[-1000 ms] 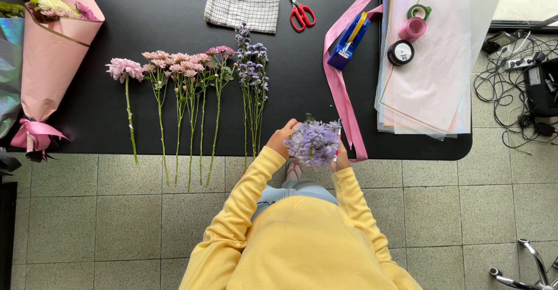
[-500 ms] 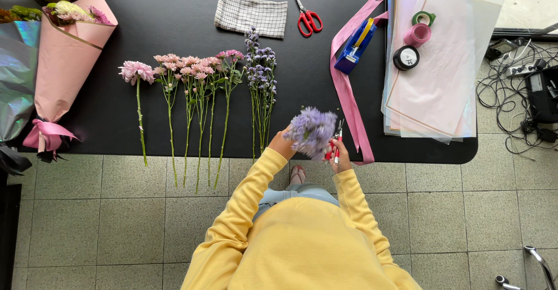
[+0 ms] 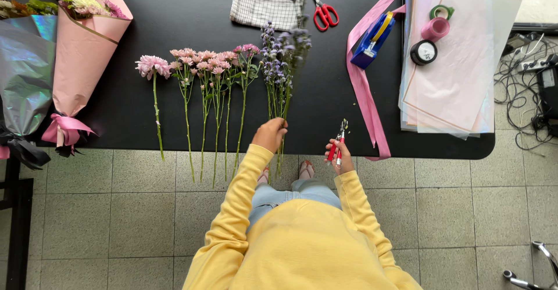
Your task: The person trims flower stems using shears and arranges them on a table.
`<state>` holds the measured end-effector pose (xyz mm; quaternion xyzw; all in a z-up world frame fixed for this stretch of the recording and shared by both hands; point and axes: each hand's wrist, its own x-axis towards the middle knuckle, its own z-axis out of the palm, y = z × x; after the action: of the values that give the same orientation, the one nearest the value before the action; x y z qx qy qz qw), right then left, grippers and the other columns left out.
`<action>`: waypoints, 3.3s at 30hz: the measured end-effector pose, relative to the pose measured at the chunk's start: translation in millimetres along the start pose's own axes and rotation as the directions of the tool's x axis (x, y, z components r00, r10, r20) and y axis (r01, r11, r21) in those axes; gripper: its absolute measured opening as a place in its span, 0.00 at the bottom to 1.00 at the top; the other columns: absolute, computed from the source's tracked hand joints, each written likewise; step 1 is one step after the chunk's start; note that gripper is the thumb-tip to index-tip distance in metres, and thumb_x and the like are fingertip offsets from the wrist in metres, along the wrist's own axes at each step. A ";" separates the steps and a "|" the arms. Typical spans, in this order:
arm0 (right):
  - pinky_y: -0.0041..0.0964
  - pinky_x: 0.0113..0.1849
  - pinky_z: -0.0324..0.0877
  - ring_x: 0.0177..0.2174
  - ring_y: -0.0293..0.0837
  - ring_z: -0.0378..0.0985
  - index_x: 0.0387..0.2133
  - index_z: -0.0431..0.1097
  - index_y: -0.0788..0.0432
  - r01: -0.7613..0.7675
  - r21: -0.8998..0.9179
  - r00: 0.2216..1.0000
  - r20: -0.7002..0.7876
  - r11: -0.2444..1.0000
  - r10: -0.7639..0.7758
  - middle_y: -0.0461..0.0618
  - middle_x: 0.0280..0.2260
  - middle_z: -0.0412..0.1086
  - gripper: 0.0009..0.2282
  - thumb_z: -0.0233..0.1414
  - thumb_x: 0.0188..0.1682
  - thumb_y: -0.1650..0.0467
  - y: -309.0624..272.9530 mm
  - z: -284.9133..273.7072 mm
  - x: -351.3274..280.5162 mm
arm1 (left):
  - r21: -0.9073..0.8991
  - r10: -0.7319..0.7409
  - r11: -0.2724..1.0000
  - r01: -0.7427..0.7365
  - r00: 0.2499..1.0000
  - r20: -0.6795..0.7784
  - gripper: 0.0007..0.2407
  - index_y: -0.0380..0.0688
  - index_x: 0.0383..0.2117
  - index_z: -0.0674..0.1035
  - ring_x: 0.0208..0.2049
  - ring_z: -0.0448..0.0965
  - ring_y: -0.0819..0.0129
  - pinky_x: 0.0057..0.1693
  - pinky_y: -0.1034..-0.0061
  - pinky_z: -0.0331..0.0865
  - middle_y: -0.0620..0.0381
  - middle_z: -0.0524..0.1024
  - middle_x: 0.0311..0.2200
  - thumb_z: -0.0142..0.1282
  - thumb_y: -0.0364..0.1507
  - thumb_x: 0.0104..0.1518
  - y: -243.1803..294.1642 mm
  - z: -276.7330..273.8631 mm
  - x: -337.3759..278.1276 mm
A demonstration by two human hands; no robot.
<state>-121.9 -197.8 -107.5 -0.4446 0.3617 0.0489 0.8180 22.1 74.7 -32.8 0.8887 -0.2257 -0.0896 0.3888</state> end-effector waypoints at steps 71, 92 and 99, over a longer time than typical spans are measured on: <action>0.54 0.53 0.70 0.52 0.60 0.75 0.53 0.66 0.58 0.171 -0.978 0.982 0.179 0.118 0.057 0.56 0.50 0.69 0.34 0.58 0.33 0.54 -7.8 85.3 -69.8 | 0.237 -0.655 0.755 0.611 0.707 0.266 0.07 0.53 0.29 0.77 0.38 0.85 0.56 0.46 0.64 0.80 0.58 0.81 0.30 0.64 0.36 0.54 -32.2 66.9 38.8; 0.38 0.43 0.74 0.43 0.46 0.76 0.59 0.59 0.63 0.265 -0.139 0.905 0.379 0.954 -0.196 0.63 0.50 0.69 0.31 0.56 0.42 0.62 -88.1 -39.7 -63.5 | -0.947 -0.437 0.266 0.179 0.898 0.047 0.05 0.41 0.42 0.70 0.34 0.87 0.51 0.40 0.60 0.87 0.46 0.79 0.36 0.53 0.25 0.65 138.9 18.8 117.5; 0.47 0.41 0.77 0.42 0.51 0.78 0.59 0.57 0.64 0.151 -0.008 0.907 0.399 0.989 -0.135 0.64 0.48 0.68 0.34 0.55 0.42 0.58 -84.8 -59.2 -50.9 | -0.921 -0.558 0.316 0.229 0.830 0.015 0.04 0.41 0.43 0.66 0.33 0.87 0.49 0.42 0.63 0.87 0.44 0.76 0.37 0.47 0.23 0.67 118.2 57.2 86.8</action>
<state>-157.7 -281.5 -36.8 -0.4663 0.1536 0.0850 0.8670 40.4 -73.8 16.2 0.5710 0.1477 -0.1492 0.7937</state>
